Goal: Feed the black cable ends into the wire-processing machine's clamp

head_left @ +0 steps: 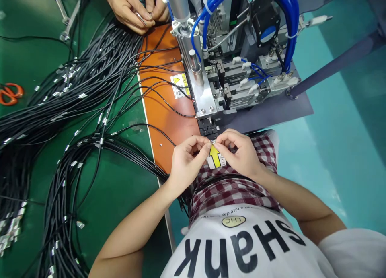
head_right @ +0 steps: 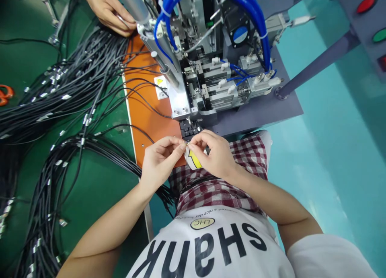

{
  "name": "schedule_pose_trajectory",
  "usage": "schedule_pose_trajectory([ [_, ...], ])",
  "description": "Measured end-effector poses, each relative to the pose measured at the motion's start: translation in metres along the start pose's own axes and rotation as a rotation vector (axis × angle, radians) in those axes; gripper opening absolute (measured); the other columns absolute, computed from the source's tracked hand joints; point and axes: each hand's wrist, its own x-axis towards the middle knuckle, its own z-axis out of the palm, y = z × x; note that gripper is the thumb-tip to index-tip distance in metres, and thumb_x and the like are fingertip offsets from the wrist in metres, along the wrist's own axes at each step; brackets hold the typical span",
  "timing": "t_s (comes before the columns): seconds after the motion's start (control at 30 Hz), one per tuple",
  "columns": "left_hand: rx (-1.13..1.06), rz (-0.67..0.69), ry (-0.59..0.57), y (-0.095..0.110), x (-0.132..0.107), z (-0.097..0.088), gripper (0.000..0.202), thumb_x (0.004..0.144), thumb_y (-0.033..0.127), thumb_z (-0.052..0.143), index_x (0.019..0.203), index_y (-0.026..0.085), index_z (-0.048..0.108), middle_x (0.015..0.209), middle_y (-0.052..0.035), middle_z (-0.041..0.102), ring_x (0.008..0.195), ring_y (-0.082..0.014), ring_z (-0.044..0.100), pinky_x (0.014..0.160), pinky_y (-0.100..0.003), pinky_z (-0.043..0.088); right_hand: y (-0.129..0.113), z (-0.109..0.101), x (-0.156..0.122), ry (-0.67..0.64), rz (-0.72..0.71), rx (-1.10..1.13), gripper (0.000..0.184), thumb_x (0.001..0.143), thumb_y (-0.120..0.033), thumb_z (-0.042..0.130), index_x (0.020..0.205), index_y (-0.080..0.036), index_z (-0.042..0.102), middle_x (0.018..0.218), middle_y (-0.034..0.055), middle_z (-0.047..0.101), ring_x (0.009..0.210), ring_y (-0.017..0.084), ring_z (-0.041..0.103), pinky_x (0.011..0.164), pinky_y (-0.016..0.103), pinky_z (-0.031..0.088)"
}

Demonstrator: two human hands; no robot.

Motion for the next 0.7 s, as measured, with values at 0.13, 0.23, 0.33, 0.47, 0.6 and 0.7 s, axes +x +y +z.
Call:
schedule_pose_trajectory([
  [0.13,0.029,-0.003,-0.022,0.0,0.0,-0.001,0.019,0.089,0.036,0.068,0.091,0.017,0.067,0.08,-0.0018,0.064,0.069,-0.0107,0.057,0.062,-0.022,0.048,0.001,0.0,0.001,-0.001,0.016,-0.004,0.008,0.092,-0.023,0.061,0.085,-0.021,0.064,0.08,0.0009,0.062,0.07,0.014,0.056,0.067,0.029,0.045],
  [0.23,0.031,-0.018,-0.036,0.0,0.0,-0.002,0.019,0.09,0.036,0.067,0.09,0.017,0.066,0.081,-0.002,0.064,0.069,-0.0109,0.057,0.062,-0.021,0.048,0.006,-0.001,0.0,-0.02,0.087,0.075,0.011,0.094,-0.027,0.061,0.087,-0.021,0.066,0.081,0.0012,0.064,0.069,0.014,0.057,0.062,0.028,0.043],
  [0.33,0.03,-0.028,-0.038,-0.001,0.001,-0.002,0.02,0.089,0.037,0.068,0.089,0.017,0.066,0.081,-0.0024,0.065,0.069,-0.0114,0.057,0.06,-0.021,0.047,0.01,-0.002,-0.003,-0.033,0.155,0.14,0.015,0.096,-0.033,0.06,0.092,-0.021,0.069,0.087,0.0029,0.068,0.069,0.014,0.061,0.059,0.027,0.044],
  [0.47,0.031,-0.006,-0.044,-0.002,0.002,-0.002,0.021,0.089,0.038,0.068,0.09,0.017,0.067,0.082,-0.0031,0.066,0.07,-0.0123,0.059,0.063,-0.022,0.049,0.008,-0.002,-0.005,-0.033,0.174,0.15,0.017,0.093,-0.035,0.064,0.095,-0.021,0.073,0.089,0.0035,0.071,0.067,0.014,0.062,0.057,0.027,0.044],
  [0.6,0.032,-0.012,-0.041,-0.003,0.002,-0.002,0.02,0.089,0.037,0.069,0.091,0.017,0.068,0.082,-0.003,0.066,0.067,-0.0114,0.058,0.058,-0.021,0.048,0.004,0.001,-0.004,-0.012,0.181,0.183,0.014,0.09,-0.033,0.069,0.091,-0.021,0.073,0.086,0.0027,0.072,0.065,0.013,0.063,0.058,0.027,0.045],
  [0.7,0.03,-0.02,-0.033,-0.002,0.002,-0.003,0.02,0.088,0.037,0.069,0.091,0.017,0.067,0.082,-0.0032,0.067,0.066,-0.0109,0.058,0.054,-0.02,0.047,0.004,0.003,-0.003,0.003,0.164,0.19,0.011,0.088,-0.031,0.071,0.09,-0.02,0.073,0.086,0.0025,0.072,0.066,0.013,0.063,0.06,0.027,0.047],
])
